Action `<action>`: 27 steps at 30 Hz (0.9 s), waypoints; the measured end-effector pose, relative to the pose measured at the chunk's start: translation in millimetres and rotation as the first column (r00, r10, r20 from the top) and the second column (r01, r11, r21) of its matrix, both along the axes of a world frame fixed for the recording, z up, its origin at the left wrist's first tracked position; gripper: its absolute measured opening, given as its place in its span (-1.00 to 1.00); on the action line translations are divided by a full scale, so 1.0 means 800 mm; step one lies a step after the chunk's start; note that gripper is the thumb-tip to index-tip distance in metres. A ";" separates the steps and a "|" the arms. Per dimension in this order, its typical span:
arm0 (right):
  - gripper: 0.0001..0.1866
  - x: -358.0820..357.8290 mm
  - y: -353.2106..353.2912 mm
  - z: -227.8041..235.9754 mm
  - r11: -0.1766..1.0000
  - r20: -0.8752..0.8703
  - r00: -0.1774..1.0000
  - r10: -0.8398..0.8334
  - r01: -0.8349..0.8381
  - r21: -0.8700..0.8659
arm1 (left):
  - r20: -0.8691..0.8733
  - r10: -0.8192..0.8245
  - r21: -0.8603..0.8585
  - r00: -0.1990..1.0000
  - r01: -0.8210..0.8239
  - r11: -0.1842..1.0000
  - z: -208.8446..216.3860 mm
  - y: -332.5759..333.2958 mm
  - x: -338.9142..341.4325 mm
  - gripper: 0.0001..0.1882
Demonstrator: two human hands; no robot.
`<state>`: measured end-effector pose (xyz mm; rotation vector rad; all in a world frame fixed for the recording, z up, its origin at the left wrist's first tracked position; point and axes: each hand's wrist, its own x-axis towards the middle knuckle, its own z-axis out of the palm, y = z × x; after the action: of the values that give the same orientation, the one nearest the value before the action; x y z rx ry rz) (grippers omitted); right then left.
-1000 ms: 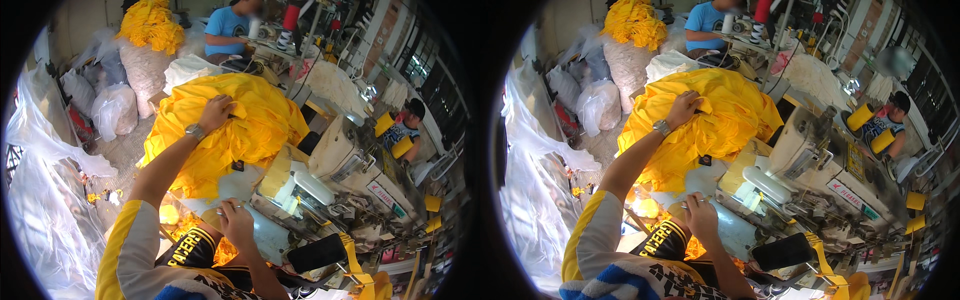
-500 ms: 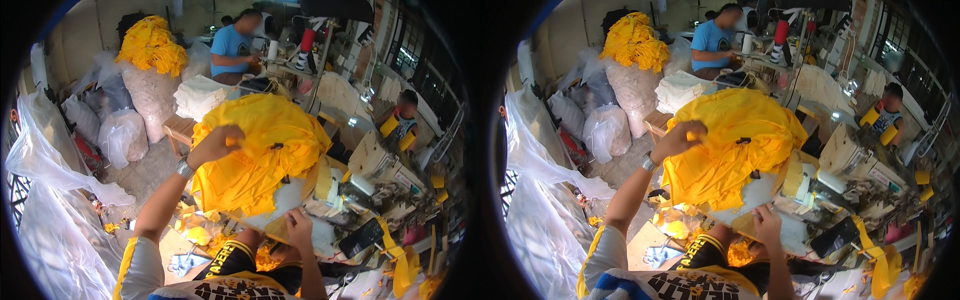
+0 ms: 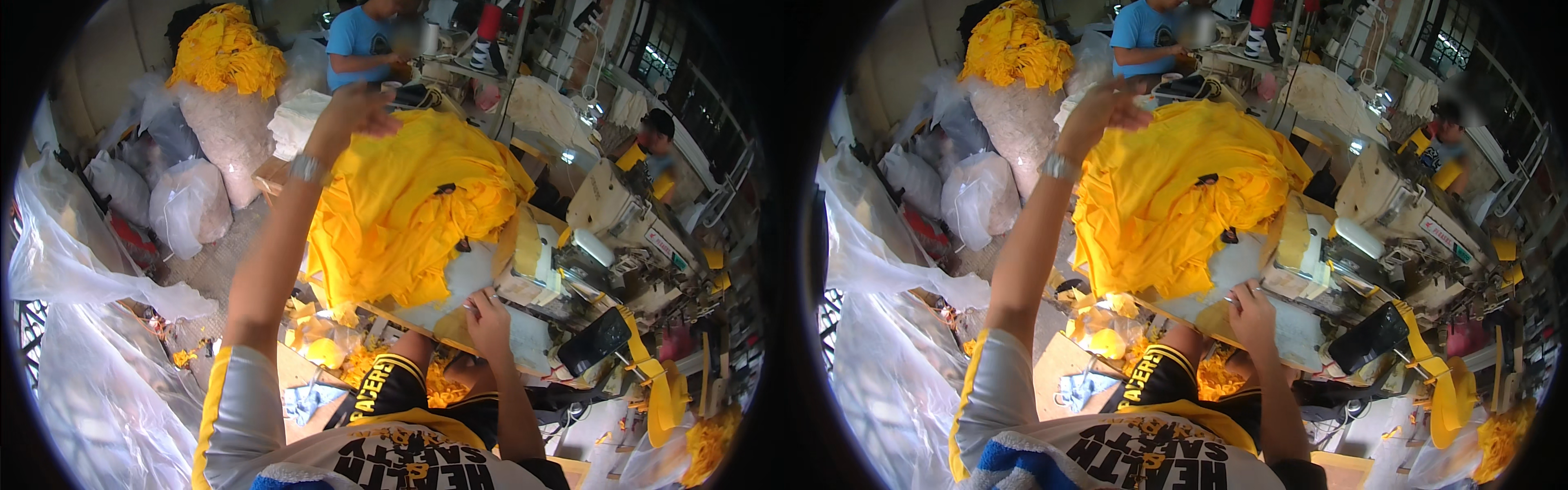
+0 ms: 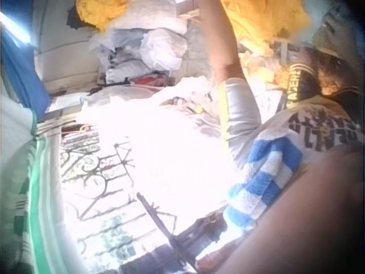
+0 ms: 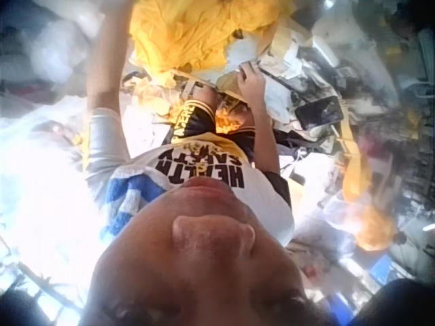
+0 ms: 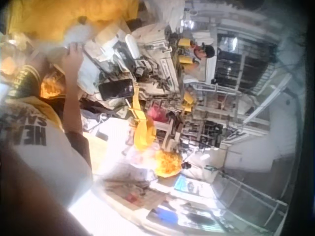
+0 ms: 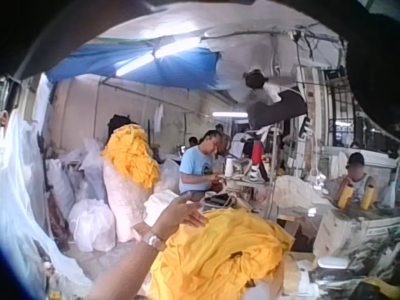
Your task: The person works with yellow fabric at a sewing machine, folding edges and using a small thread-cutting tool by hand.
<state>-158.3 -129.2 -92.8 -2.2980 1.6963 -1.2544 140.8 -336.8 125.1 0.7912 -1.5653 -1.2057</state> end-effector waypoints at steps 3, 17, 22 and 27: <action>-0.80 -0.003 -0.001 -0.005 1.000 0.002 1.000 0.005 -0.005 -0.014 | -0.036 0.067 -0.111 0.997 -0.071 0.991 0.015 -0.033 -0.046 -0.51; -0.80 -0.017 -0.004 -0.013 0.988 0.103 0.983 0.150 -0.147 -0.040 | 0.632 0.719 -0.736 0.289 -0.068 0.674 -0.224 -0.002 -0.160 -0.49; -0.82 -0.022 0.001 -0.013 0.990 0.080 0.987 0.139 -0.140 0.004 | 0.603 0.690 -0.762 0.400 0.033 0.647 -0.215 0.070 -0.134 -0.48; -0.82 -0.016 0.000 -0.012 0.990 0.108 0.986 0.127 -0.132 0.042 | 0.661 0.523 -0.659 0.538 0.084 0.747 -0.193 0.142 -0.062 -0.57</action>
<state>-170.9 -129.1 -102.5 -2.2316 1.5008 -1.2696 91.6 -223.0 -29.6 1.1308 -2.3303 0.0652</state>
